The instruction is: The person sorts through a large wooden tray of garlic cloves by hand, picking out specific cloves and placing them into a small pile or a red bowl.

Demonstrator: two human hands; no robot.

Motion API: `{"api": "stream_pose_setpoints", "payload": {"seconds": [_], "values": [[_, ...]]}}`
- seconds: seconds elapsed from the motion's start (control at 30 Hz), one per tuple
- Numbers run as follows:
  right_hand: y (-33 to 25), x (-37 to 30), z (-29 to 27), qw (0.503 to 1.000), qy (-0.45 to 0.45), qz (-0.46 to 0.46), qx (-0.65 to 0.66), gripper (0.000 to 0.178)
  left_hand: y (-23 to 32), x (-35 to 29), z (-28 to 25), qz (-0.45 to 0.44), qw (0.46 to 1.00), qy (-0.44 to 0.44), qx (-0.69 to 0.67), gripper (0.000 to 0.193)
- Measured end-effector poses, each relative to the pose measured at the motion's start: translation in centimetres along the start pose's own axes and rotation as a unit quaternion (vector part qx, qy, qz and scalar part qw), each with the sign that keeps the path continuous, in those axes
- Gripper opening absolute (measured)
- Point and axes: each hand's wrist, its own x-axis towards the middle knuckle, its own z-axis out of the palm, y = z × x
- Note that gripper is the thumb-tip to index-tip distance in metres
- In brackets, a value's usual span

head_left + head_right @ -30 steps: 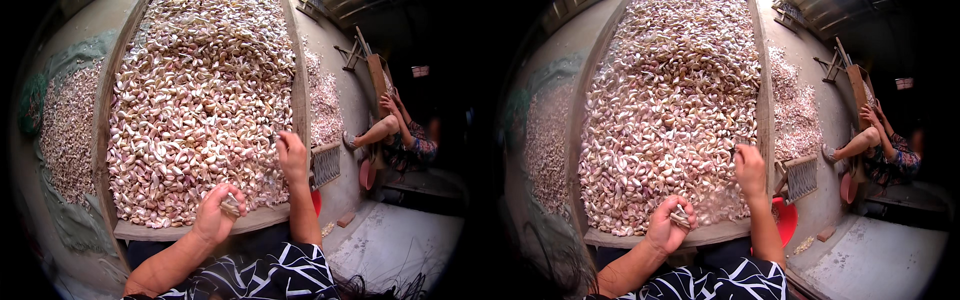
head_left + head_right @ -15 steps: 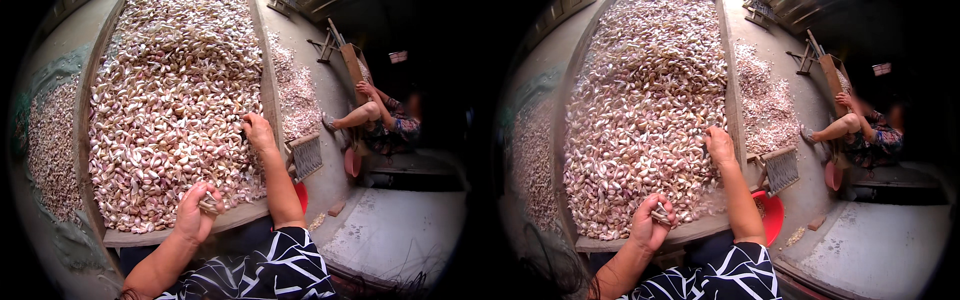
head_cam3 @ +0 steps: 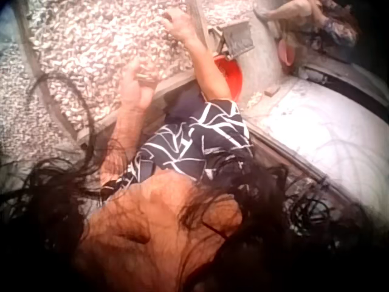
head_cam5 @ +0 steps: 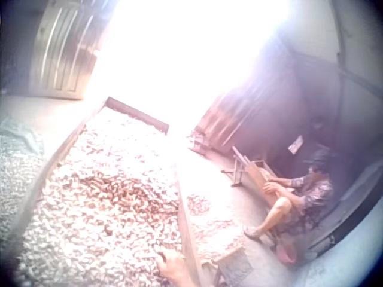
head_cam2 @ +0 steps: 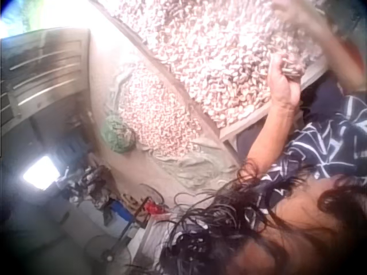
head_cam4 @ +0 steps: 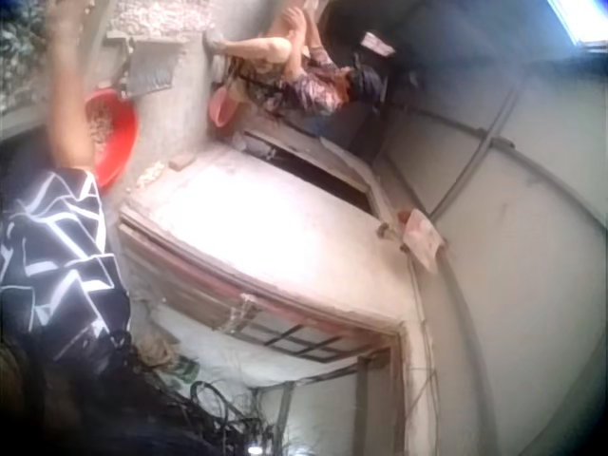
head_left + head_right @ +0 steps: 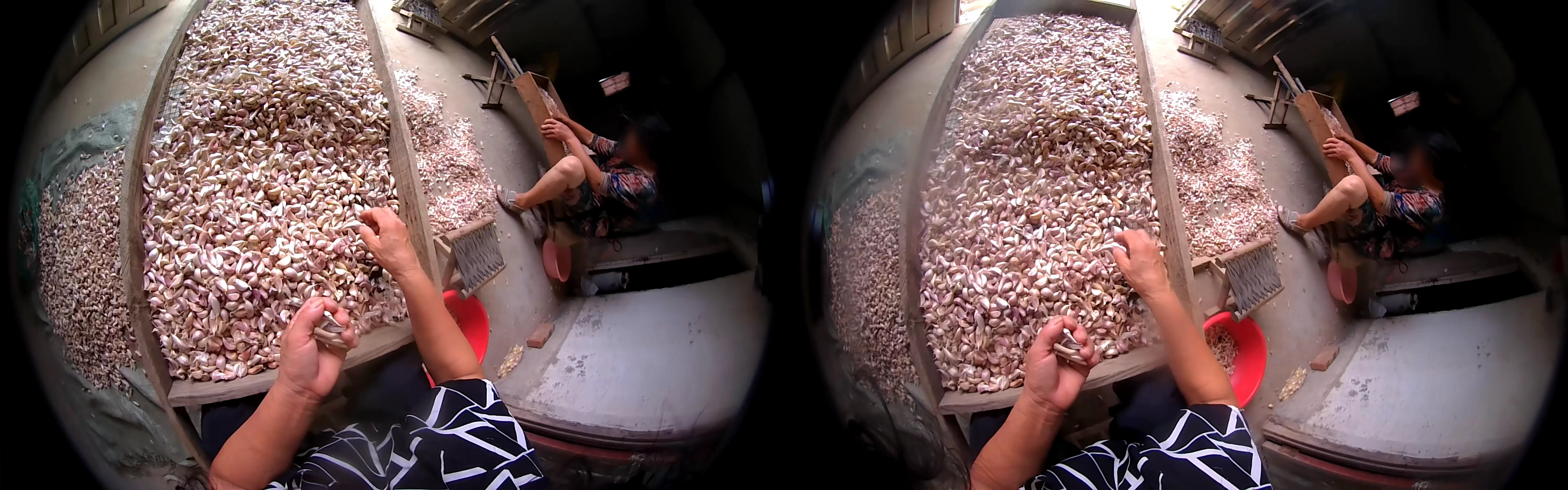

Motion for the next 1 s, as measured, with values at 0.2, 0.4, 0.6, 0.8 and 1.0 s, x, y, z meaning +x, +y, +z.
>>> {"api": "stream_pose_setpoints", "payload": {"seconds": [0.2, 0.4, 0.6, 0.8, 1.0], "values": [[-1.1, 0.8, 1.0, 0.998, 0.011, -0.055, -0.035, 0.028, -1.1, -1.5, 0.7, -0.018, 0.999, -0.030, 0.009, 0.014], [-3.5, -0.2, 2.2, 0.994, -0.078, -0.070, 0.010, 0.031, -1.3, -1.9, 1.3, -0.027, 0.998, -0.056, 0.015, 0.014], [-2.4, 0.1, 3.2, 0.997, -0.011, -0.074, 0.013, 0.030, -1.3, -1.6, 1.6, -0.019, 0.998, -0.065, 0.018, 0.013], [-2.2, 1.4, 3.9, 0.998, 0.024, -0.060, -0.013, 0.032, -1.4, -0.8, 1.7, -0.028, 0.997, -0.068, -0.007, 0.013], [-1.6, 5.2, 6.2, 0.993, 0.070, -0.064, -0.072, 0.035, -1.3, -0.2, 1.7, -0.046, 0.997, -0.058, -0.012, 0.014]]}}
